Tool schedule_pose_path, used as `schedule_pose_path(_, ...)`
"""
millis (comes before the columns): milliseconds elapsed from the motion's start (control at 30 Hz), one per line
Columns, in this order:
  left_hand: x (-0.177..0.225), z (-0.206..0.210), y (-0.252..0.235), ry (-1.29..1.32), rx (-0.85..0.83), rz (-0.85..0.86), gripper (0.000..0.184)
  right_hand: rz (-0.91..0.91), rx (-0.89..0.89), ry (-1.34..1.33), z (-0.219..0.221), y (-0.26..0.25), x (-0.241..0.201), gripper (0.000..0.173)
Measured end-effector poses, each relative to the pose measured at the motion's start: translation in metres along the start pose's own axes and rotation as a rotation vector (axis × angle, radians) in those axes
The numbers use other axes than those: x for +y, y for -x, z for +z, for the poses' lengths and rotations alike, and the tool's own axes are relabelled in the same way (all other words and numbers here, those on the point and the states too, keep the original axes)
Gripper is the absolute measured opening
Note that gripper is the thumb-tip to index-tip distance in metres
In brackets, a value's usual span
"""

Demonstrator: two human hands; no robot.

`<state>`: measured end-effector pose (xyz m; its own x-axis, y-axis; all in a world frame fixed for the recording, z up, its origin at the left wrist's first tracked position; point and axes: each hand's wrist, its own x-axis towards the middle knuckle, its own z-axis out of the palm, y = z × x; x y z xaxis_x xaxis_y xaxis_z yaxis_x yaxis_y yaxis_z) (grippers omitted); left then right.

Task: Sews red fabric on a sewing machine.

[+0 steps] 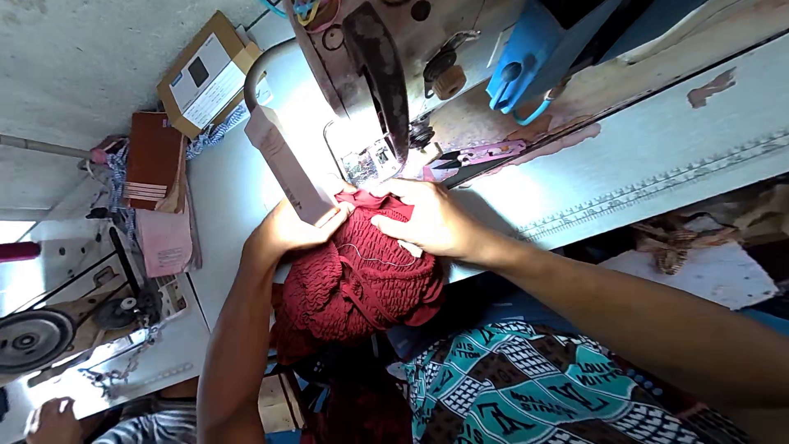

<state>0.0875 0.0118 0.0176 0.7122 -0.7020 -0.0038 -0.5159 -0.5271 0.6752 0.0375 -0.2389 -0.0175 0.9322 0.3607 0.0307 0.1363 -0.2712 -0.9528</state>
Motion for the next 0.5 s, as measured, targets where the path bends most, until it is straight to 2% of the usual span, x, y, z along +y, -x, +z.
schedule_pose_path(133,-0.007,-0.015,-0.024,0.08,-0.197,-0.098,0.022,0.171,-0.068,-0.245,-0.006,-0.01,0.007,0.027)
schedule_pose_path(233,0.003,-0.016,-0.04,0.037,-0.244,-0.174,0.022,0.204,-0.08,-0.247,-0.014,-0.011,0.01,0.024)
schedule_pose_path(300,0.002,-0.015,-0.043,0.043,-0.271,-0.223,0.023,0.248,-0.081,-0.199,-0.019,-0.011,0.008,0.029)
schedule_pose_path(367,-0.023,-0.007,-0.034,0.157,-0.206,-0.12,0.02,0.269,-0.077,-0.165,-0.025,-0.01,0.006,0.037)
schedule_pose_path(400,-0.031,-0.005,-0.031,0.234,-0.178,-0.054,0.017,0.267,-0.072,-0.158,-0.027,-0.01,0.006,0.033)
schedule_pose_path(433,-0.014,-0.012,-0.038,0.217,-0.234,-0.144,0.014,0.258,-0.065,-0.144,-0.028,-0.01,0.007,0.025)
schedule_pose_path(500,0.008,-0.018,-0.047,0.078,-0.283,-0.239,0.016,0.228,-0.055,-0.109,-0.028,-0.009,0.01,0.023)
